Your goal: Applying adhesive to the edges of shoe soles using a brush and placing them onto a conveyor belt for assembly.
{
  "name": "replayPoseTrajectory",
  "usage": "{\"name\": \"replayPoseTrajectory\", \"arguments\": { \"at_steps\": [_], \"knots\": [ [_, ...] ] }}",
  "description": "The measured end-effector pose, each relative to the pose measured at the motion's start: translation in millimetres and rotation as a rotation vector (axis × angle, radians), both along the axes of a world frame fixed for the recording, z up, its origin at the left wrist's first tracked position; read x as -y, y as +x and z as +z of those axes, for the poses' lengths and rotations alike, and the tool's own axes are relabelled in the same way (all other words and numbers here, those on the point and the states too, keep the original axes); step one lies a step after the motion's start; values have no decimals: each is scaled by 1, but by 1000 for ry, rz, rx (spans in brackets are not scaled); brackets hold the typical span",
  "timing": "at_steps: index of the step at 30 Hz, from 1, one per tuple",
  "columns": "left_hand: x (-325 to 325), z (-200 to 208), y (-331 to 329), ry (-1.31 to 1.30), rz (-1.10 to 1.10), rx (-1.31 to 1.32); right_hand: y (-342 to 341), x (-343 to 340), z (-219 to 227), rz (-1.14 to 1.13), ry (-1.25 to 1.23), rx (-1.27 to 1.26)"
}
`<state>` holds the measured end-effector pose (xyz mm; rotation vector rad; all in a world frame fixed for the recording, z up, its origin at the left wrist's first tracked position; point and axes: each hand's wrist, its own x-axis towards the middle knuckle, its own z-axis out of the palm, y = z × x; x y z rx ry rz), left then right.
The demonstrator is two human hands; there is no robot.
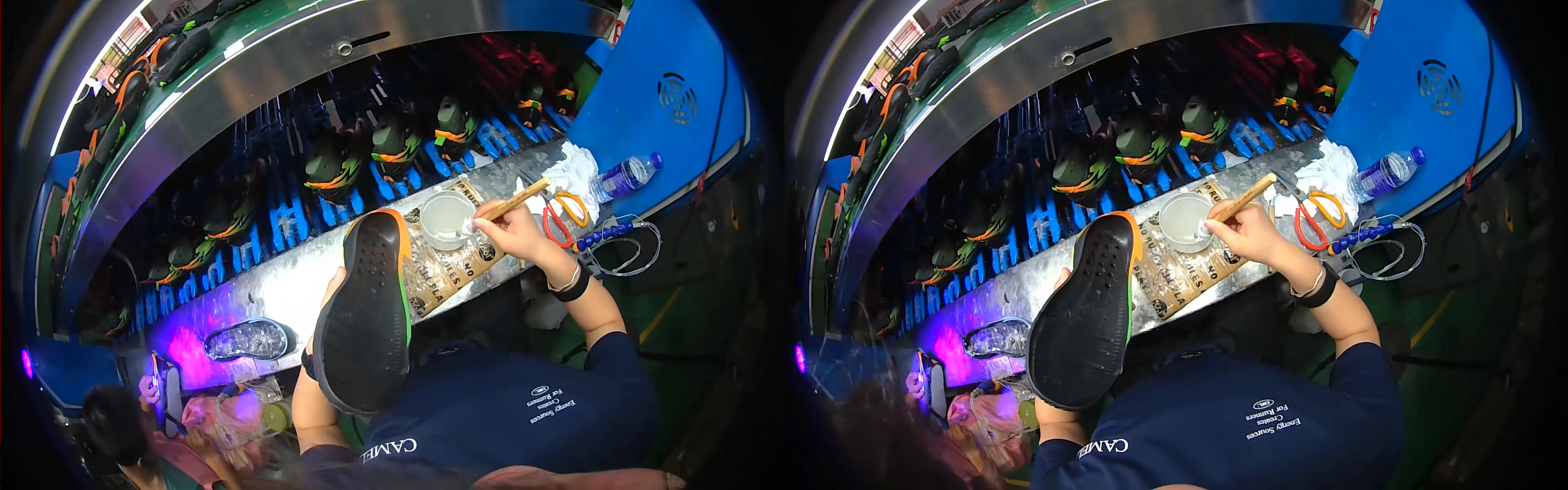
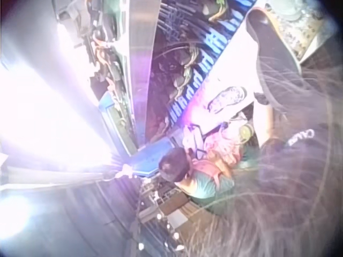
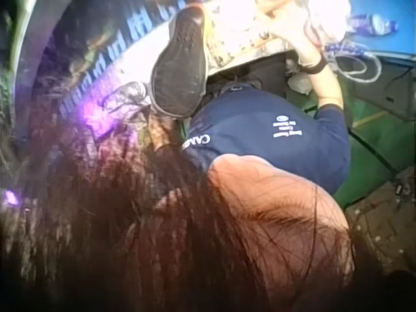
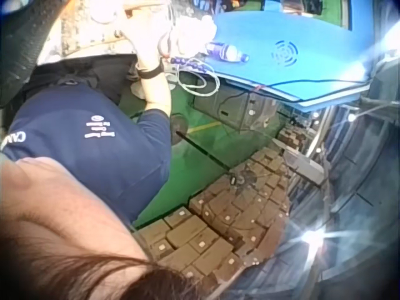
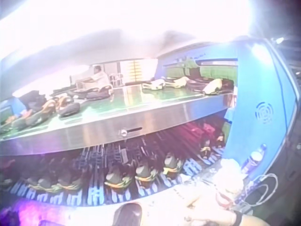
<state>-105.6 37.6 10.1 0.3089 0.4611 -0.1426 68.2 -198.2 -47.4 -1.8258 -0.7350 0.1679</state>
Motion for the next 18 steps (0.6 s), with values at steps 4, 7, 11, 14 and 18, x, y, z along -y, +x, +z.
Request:
{"name": "replayPoseTrajectory", "arguments": {
  "at_steps": [4, 7, 11, 14, 18],
  "knots": [
    [7, 0, 0, 48, -40, 16, -14, -9, 23, -39, 216, -54],
    [11, 3, -2, 98, -74, 31, -26, -21, 44, 68, 284, 165],
    [14, 6, -4, 173, -125, 47, -21, -29, 38, 114, 204, 262],
    [14, 7, -3, 227, -161, 57, -21, -33, 38, 112, 217, 328],
    [15, 11, -4, 288, -183, 68, -23, -43, 47, 170, 218, 406]
  ]
}}
